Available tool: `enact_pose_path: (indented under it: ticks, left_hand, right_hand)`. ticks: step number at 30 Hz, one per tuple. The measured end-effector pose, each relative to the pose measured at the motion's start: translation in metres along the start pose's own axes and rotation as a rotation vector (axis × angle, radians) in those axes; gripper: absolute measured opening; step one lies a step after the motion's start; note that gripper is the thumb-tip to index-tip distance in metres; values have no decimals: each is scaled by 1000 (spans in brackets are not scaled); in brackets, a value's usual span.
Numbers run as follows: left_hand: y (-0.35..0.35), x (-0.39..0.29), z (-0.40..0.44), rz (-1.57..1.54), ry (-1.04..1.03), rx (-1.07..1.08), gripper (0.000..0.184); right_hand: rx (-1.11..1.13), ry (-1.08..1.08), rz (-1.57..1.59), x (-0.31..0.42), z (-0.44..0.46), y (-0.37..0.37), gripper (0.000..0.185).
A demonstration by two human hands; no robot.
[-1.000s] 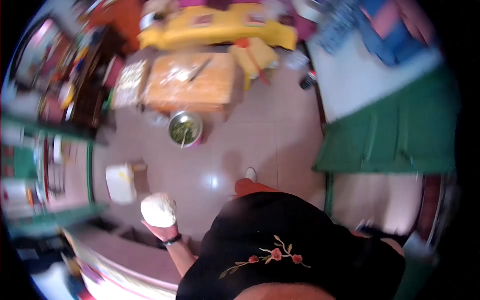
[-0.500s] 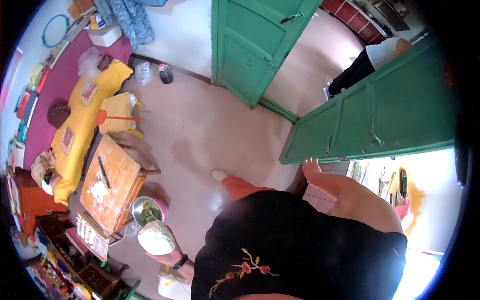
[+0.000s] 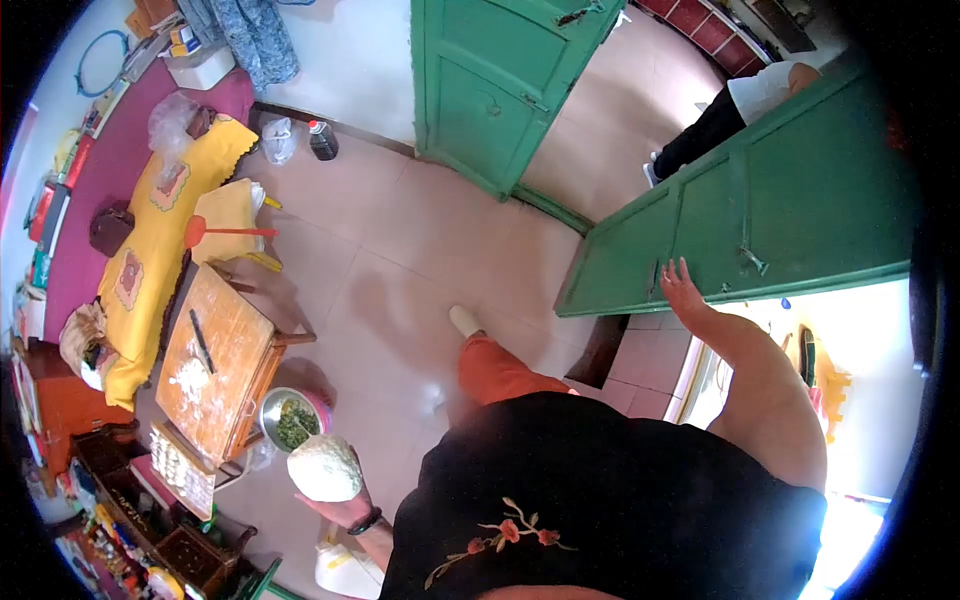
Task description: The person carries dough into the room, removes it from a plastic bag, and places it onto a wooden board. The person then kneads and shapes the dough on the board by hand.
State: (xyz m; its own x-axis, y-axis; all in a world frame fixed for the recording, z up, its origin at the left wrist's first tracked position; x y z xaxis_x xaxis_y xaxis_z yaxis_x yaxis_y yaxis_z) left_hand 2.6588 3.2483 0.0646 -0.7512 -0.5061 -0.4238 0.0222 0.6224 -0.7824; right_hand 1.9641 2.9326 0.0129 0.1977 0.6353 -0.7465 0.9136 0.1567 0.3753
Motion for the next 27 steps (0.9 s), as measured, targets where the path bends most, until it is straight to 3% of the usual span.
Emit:
enact_pose_path:
  ticks: [3, 6, 8, 9, 13, 17, 18, 22, 25, 27]
  left_hand:
    - [-16, 13, 16, -36, -10, 8, 68]
    - [-40, 38, 37, -114, -1, 63, 69]
    - [-67, 61, 52, -110, 43, 86, 70]
    - [-80, 72, 59, -109, 63, 96, 71]
    - [-141, 110, 83, -65, 143, 347, 59]
    - [-153, 135, 105, -60, 173, 198, 59]
    - [-148, 139, 110, -41, 140, 77, 69]
    - [-156, 161, 118, -62, 159, 12, 69]
    - [-162, 176, 126, -11, 186, 130, 67]
    - [-159, 182, 129, -19, 177, 91, 68]
  right_hand:
    - [16, 118, -21, -1, 12, 25, 48]
    - [-57, 39, 180, -32, 40, 82, 50]
    - [90, 70, 125, -44, 78, 104, 62]
    - [37, 35, 123, -48, 106, 103, 63]
    - [-57, -69, 213, -101, 193, 151, 66]
    - [-160, -241, 335, -159, 267, 171, 67]
    - [-149, -229, 368, -171, 283, 167, 69]
    - [-59, -232, 447, -208, 338, 155, 71]
    - [-30, -271, 468, -229, 368, 148, 66]
    - [-37, -283, 481, -241, 377, 145, 64]
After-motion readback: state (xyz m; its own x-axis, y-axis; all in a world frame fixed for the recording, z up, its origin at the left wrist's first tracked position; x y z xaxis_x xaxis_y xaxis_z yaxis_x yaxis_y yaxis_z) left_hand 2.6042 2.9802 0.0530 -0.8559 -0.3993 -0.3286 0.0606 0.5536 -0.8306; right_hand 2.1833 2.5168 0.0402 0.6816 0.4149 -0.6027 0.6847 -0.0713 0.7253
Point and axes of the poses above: each hand's wrist, its own z-axis towards the middle knuckle, its own y-axis out of the back of the hand, x = y × z, the point moved 8 cm from there along z, towards the middle knuckle, and after that the axes turned 3 degrees about x, right-handed, at the moved point
